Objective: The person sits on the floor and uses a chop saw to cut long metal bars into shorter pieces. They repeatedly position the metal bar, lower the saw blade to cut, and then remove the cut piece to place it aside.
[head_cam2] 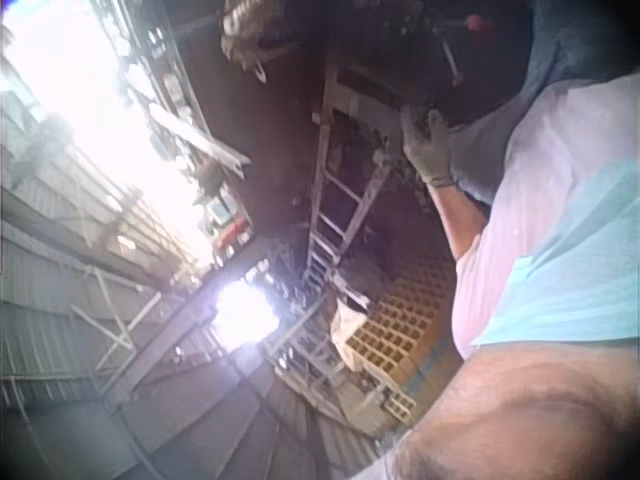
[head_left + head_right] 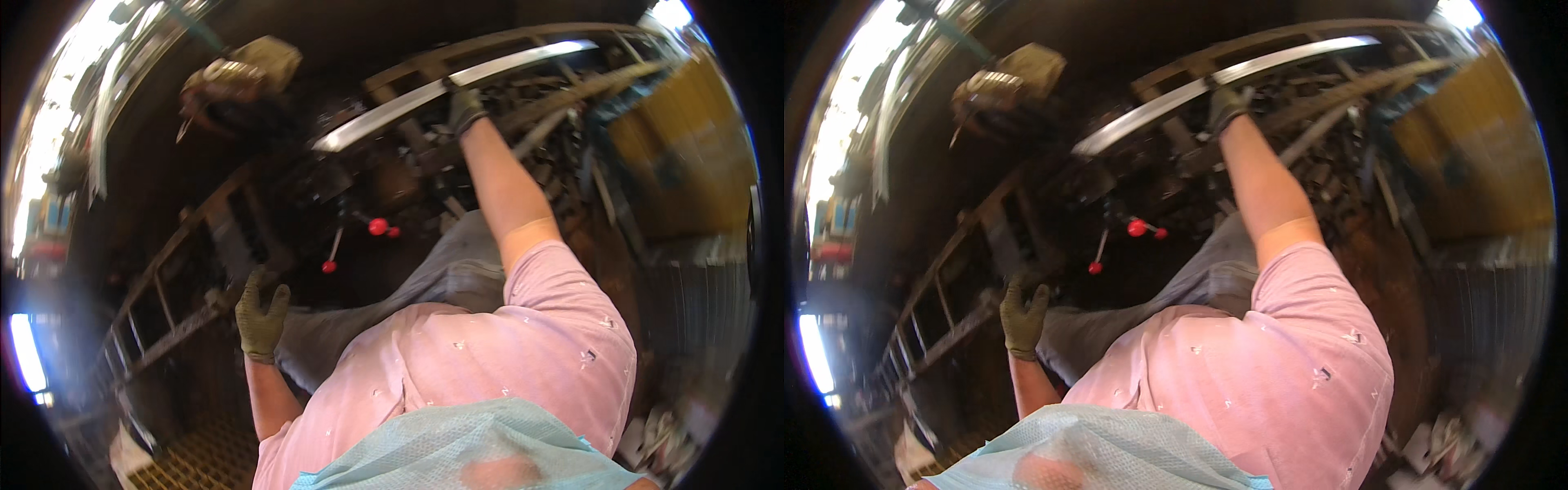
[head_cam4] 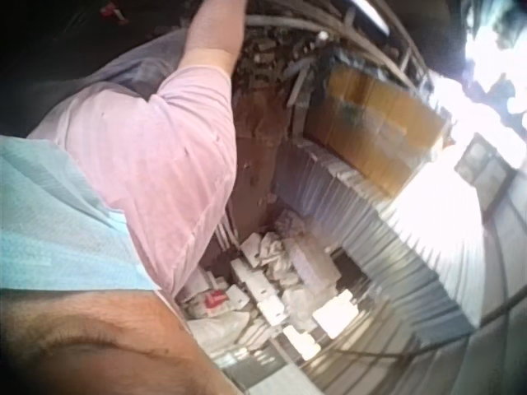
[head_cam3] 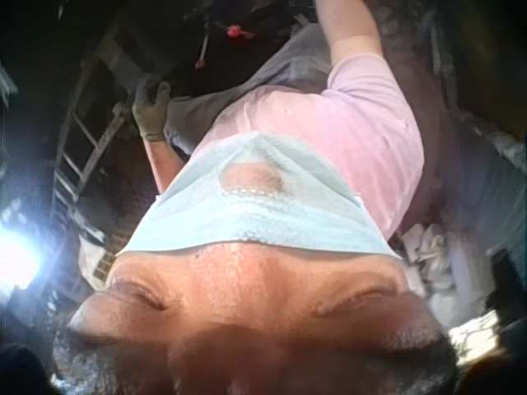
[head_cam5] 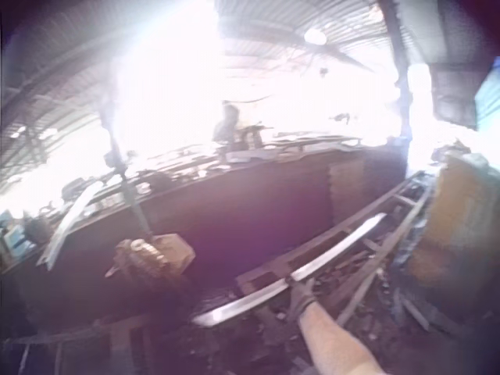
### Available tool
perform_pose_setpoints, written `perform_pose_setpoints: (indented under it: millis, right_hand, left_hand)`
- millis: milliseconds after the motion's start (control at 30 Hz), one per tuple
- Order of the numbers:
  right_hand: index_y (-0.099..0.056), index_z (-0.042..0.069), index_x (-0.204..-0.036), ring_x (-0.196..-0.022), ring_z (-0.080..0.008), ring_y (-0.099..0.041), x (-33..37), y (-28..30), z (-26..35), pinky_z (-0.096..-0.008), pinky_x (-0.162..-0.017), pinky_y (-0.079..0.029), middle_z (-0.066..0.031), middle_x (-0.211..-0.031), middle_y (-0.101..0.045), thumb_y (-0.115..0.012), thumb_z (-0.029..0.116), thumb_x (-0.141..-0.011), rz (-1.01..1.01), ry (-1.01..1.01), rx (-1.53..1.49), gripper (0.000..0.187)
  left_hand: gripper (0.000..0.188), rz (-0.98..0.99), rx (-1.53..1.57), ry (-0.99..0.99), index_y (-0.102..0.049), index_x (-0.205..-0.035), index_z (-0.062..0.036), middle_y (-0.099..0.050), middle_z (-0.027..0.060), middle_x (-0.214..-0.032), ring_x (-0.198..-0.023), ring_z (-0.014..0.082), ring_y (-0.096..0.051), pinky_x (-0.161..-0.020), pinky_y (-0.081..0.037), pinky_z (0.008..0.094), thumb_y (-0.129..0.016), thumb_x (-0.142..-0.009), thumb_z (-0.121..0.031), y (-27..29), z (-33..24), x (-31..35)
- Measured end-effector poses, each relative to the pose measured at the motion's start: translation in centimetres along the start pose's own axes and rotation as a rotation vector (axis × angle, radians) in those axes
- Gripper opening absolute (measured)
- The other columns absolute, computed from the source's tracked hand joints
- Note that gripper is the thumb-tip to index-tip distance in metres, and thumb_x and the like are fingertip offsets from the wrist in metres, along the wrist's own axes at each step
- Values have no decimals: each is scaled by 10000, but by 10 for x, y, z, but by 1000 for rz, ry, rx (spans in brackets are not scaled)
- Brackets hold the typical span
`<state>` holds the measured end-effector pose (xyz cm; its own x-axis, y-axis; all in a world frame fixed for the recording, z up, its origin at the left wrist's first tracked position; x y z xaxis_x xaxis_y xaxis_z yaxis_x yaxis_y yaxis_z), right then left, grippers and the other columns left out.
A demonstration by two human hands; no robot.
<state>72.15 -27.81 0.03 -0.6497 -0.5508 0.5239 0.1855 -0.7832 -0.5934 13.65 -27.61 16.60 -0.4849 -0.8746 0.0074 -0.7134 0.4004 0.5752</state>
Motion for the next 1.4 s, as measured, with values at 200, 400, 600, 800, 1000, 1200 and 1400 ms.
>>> perform_pose_setpoints:
  millis: [200, 400, 600, 800, 1000, 1200, 1400]
  right_hand:
    - [-701, 76, -1203, -973, -294, -726, 116, 24, -40, -499, -827, -641, -98, -1111, -750, -860, 295, -950, 96, -95, -10, 370]
    - [-651, 67, -1373, -1278, -410, -602, 161, 29, -100, -666, -1116, -430, -183, -1358, -699, -896, 544, -859, 228, -293, 30, 742]
    - [-732, 144, -1222, -1044, -415, -661, 138, 64, -30, -782, -980, -431, -123, -1207, -742, -790, 654, -911, 16, -256, 126, 600]
    - [-717, 146, -1239, -938, -344, -695, 195, 42, -77, -528, -943, -561, -85, -1164, -756, -784, 664, -919, 246, -111, -6, 612]
    - [-694, 193, -1040, -705, -128, -635, 343, 73, -68, -307, -555, -444, 12, -870, -717, -704, 711, -957, 614, -117, 48, 525]
    - [-629, 201, -896, -721, -158, -599, 379, 185, -23, -378, -703, -527, 24, -761, -606, -644, 677, -1011, 252, 43, -467, 490]
    - [-537, 259, -671, -607, -111, -538, 402, 375, 25, -346, -631, -500, 106, -631, -532, -718, 659, -976, -258, 240, -697, 535]
  left_hand:
    - [759, -71, -641, -819, -594, -1466, 6, -774, 190, -1188, -1038, 397, -754, -986, -581, 488, -867, -860, -360, -77, -139, -48]
    - [519, 457, -931, -123, -653, -1148, -38, -777, 233, -1069, -1043, 459, -732, -915, -568, 539, -808, -854, -437, -81, -97, -52]
    - [508, 164, -830, -344, -681, -1233, -45, -758, 205, -1063, -1022, 446, -719, -894, -569, 531, -839, -829, -309, -5, -28, 28]
    - [563, -55, -968, -535, -726, -1296, -72, -762, 153, -1159, -1075, 400, -718, -933, -575, 483, -861, -755, -142, 99, 38, 42]
    - [559, -297, -991, -528, -722, -1367, -87, -729, 154, -1327, -1252, 330, -679, -1084, -539, 443, -829, -819, -87, 180, 11, -16]
    - [454, -210, -908, -1018, -712, -1367, -83, -720, 149, -1354, -1280, 367, -665, -1113, -524, 483, -741, -916, -127, 71, -137, -77]
    - [452, 48, -908, -1325, -709, -1328, -112, -731, 107, -1328, -1257, 339, -673, -1126, -493, 499, -701, -877, -125, -147, -264, -67]
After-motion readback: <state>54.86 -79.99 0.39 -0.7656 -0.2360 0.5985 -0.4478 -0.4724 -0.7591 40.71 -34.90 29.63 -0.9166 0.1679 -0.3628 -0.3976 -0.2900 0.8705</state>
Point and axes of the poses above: each hand's wrist, its own x-axis away from the middle knuckle, its own y-axis out of the back of the hand, z = x × y, the point moved 6 cm from there along -x, towards the middle knuckle
